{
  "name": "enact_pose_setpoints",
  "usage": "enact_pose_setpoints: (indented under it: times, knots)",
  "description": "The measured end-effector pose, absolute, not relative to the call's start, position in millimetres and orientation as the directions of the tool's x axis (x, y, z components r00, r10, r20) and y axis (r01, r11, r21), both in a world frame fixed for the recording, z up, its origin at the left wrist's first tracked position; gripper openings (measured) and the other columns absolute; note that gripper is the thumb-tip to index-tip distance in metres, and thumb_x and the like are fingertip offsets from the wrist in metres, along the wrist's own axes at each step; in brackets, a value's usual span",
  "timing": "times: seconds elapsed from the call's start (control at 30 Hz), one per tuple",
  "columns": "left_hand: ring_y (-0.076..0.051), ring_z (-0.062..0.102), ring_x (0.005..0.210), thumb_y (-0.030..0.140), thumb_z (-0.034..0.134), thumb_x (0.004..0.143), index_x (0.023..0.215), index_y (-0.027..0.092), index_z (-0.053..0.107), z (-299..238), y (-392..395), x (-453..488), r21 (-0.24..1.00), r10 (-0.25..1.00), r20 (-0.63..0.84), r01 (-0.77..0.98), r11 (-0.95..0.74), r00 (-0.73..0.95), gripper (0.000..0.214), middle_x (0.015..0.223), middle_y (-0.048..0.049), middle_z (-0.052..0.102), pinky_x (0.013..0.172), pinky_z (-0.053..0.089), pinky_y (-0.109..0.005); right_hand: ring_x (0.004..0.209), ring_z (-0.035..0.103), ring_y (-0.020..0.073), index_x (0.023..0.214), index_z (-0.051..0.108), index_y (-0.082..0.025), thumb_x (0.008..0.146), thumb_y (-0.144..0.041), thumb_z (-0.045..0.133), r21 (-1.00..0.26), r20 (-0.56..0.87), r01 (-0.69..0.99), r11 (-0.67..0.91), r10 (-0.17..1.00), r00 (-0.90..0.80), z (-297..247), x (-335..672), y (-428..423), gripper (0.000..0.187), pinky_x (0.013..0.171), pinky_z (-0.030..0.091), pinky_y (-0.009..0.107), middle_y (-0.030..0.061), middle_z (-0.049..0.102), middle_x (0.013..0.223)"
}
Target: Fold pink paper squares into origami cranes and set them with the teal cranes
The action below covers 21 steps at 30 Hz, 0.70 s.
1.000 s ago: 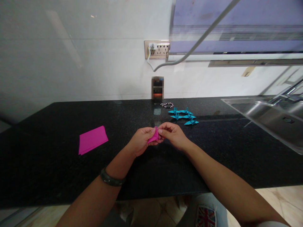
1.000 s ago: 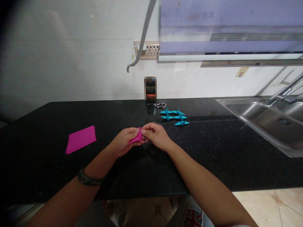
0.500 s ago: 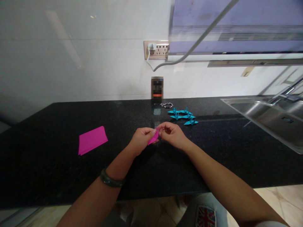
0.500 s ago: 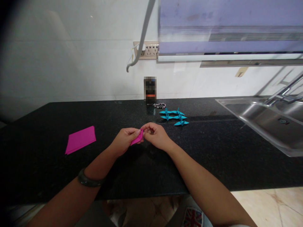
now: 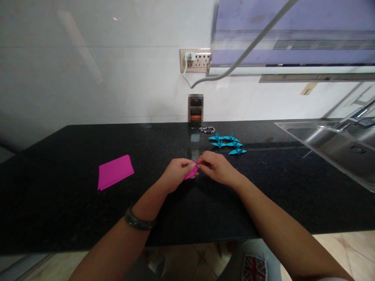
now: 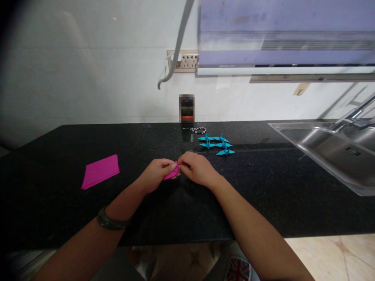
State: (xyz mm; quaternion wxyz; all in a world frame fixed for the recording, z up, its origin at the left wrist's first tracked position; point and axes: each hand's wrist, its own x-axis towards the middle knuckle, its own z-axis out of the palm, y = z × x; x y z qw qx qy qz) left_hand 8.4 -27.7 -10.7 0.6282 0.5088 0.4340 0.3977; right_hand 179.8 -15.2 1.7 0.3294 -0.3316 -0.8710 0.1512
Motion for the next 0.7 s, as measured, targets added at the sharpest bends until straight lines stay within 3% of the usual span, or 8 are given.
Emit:
enact_pose_setpoints:
  times: [0.2, 0.47, 0.7]
  knots:
    - [-0.01, 0.059, 0.064, 0.023, 0.07, 0.061, 0.074, 0.009, 0.062, -11.5, -27.6, 8.6, 0.937, 0.921, -0.176, -0.227, 0.264, 0.347, 0.021, 0.066, -0.0031, 0.062, 0.062, 0.046, -0.021, 0.069, 0.052, 0.0126, 0.081, 0.059, -0.018, 0.078, -0.017, 0.05, -0.41, 0.596, 0.432, 0.803, 0.595, -0.54, 0.9, 179.3, -14.2, 0.01, 0.062, 0.04, 0.024, 0.0029, 0.057, 0.073]
    - [-0.009, 0.059, 0.064, 0.02, 0.067, 0.066, 0.074, 0.008, 0.062, -11.9, -27.6, 11.0, 0.865, 0.927, -0.212, -0.382, 0.325, 0.311, 0.015, 0.071, -0.0051, 0.063, 0.062, 0.047, -0.019, 0.069, 0.054, 0.0135, 0.082, 0.061, -0.018, 0.076, -0.016, 0.052, -0.277, 0.721, 0.418, 0.865, 0.475, -0.505, -1.8, 179.1, -14.6, 0.011, 0.062, 0.043, 0.026, 0.0046, 0.06, 0.075]
    - [-0.009, 0.058, 0.063, 0.021, 0.068, 0.066, 0.072, 0.008, 0.063, -14.9, -25.5, 10.1, 0.873, 0.938, -0.151, -0.404, 0.275, 0.311, 0.015, 0.067, -0.0044, 0.062, 0.062, 0.047, -0.02, 0.07, 0.053, 0.0132, 0.082, 0.058, -0.017, 0.078, -0.018, 0.051, -0.297, 0.703, 0.463, 0.835, 0.52, -0.486, 0.0, 175.7, -18.7, 0.009, 0.063, 0.044, 0.026, 0.0045, 0.058, 0.075]
